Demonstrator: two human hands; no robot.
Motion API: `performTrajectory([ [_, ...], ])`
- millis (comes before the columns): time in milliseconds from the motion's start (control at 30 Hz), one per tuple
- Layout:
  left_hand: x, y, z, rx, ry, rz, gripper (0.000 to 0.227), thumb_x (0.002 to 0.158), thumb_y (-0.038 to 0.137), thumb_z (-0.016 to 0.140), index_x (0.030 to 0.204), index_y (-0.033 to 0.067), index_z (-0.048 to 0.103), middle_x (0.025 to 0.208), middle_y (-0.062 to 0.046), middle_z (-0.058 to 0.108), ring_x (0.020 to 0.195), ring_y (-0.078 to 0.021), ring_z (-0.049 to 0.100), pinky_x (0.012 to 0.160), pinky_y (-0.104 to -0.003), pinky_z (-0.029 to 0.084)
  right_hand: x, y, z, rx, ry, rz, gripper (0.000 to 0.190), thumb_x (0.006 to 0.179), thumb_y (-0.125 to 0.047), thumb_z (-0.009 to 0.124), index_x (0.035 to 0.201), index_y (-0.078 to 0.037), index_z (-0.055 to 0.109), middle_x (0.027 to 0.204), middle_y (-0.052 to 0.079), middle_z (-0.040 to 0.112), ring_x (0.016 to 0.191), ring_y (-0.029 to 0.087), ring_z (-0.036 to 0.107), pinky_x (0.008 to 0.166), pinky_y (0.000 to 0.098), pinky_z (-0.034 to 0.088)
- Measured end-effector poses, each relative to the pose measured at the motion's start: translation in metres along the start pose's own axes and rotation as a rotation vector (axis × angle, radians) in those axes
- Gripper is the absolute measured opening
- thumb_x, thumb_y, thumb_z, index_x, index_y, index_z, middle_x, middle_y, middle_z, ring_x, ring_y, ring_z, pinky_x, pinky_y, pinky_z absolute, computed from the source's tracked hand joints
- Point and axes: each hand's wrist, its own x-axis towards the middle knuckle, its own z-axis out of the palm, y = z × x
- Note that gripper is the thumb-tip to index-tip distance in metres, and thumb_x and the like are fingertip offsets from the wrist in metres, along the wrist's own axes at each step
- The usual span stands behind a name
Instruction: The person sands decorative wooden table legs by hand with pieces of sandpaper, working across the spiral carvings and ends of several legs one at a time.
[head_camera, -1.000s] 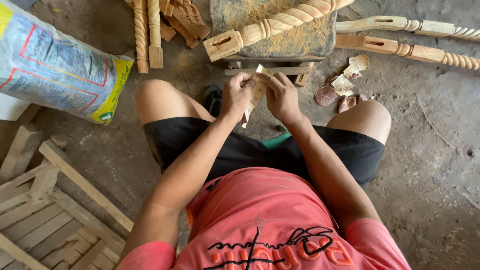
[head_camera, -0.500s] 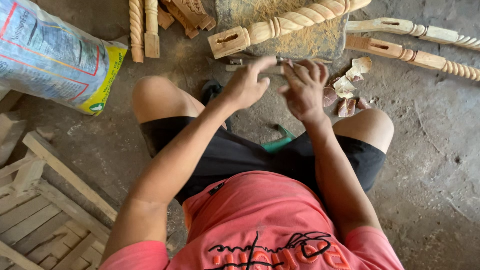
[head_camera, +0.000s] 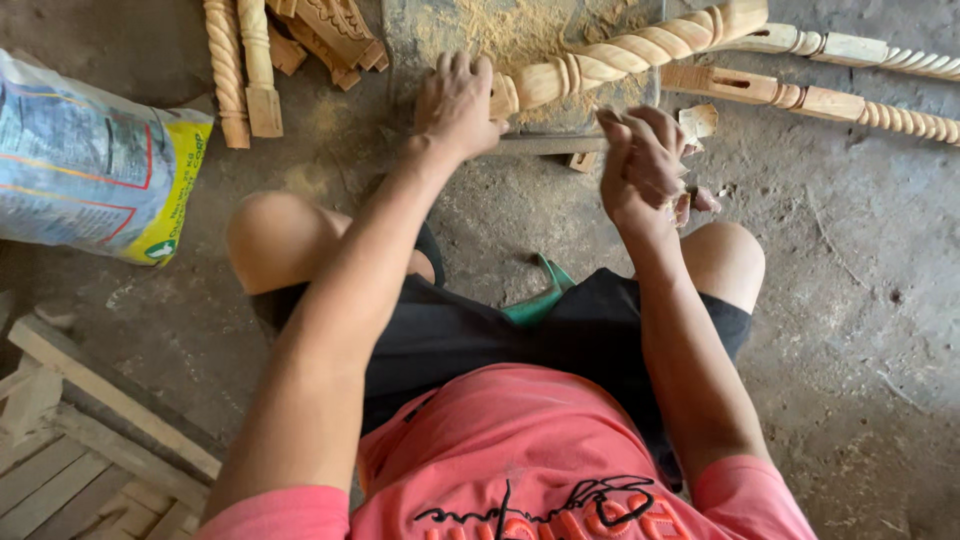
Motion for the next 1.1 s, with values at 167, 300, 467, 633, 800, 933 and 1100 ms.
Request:
performTrajectory([
  [167,-0.003,0.014,-0.006,-0.085,-0.057,-0.109,0.074,0.081,0.062,0.083,0.114,0.0010,0.059,0.113,-0.016,0.060,0.106,-0.0306,0.055,0.093,-0.046,0.049,0.077,0.019,0.068,-0.405,-0.292,-0.219,0.029,0.111,-0.023,0.050,0.130,-0.012,0.070,0.138,0.007,0.066,0.135,0.041,0.046,0.109,0.0667,0.023],
  [300,-0.004,0.012,-0.005,-0.047,-0.015,-0.090,0.074,0.077,0.065,0.082,0.113,0.0028,0.060,0.108,-0.016,0.062,0.101,-0.0300,0.057,0.088,-0.046,0.050,0.072,0.030,0.098,-0.531,-0.169,-0.364,0.037,0.114,-0.023,0.043,0.140,-0.006,0.065,0.147,0.010,0.062,0.144,0.043,0.036,0.112,0.0702,0.014],
  [467,-0.008,0.009,0.003,-0.106,0.107,-0.034,0.071,0.076,0.059,0.083,0.115,0.0042,0.062,0.108,-0.013,0.063,0.099,-0.0276,0.058,0.086,-0.046,0.050,0.047,0.026,0.091,-0.528,-0.104,-0.404,0.038,0.118,-0.020,0.039,0.143,-0.008,0.066,0.154,0.007,0.059,0.156,0.033,0.032,0.123,0.0637,0.011],
  [633,-0.010,0.004,0.014,-0.077,0.098,-0.036,0.061,0.092,0.060,0.074,0.112,0.0036,0.062,0.106,-0.013,0.064,0.100,-0.0281,0.059,0.089,-0.044,0.051,0.074,0.021,0.105,-0.460,-0.315,-0.117,0.037,0.115,-0.021,0.038,0.131,-0.005,0.066,0.152,0.008,0.057,0.151,0.037,0.033,0.120,0.0639,0.010],
  [800,-0.011,0.006,0.009,-0.100,0.022,-0.023,0.056,0.088,0.059,0.066,0.109,0.0071,0.063,0.108,-0.012,0.066,0.101,-0.0258,0.060,0.085,-0.043,0.051,0.014,0.008,0.097,-0.461,-0.137,-0.333,0.043,0.112,-0.026,0.041,0.140,-0.010,0.069,0.157,0.007,0.053,0.150,0.032,0.037,0.120,0.0625,0.007],
  [933,-0.004,0.002,0.006,-0.116,0.027,0.000,0.071,0.091,0.067,0.072,0.112,0.0002,0.061,0.109,-0.017,0.065,0.103,-0.0304,0.059,0.090,-0.046,0.051,0.068,0.019,0.109,-0.390,-0.172,-0.141,0.041,0.112,-0.025,0.041,0.141,-0.011,0.068,0.146,0.004,0.061,0.149,0.036,0.040,0.120,0.0656,0.005],
  [1100,-0.003,-0.002,0.011,-0.105,0.127,0.021,0.078,0.077,0.065,0.082,0.113,-0.0002,0.060,0.112,-0.019,0.064,0.105,-0.0334,0.059,0.090,-0.049,0.049,0.037,0.002,0.102,-0.340,-0.172,-0.218,0.043,0.117,-0.029,0.037,0.143,-0.009,0.065,0.152,0.008,0.061,0.150,0.035,0.039,0.120,0.0664,0.001],
])
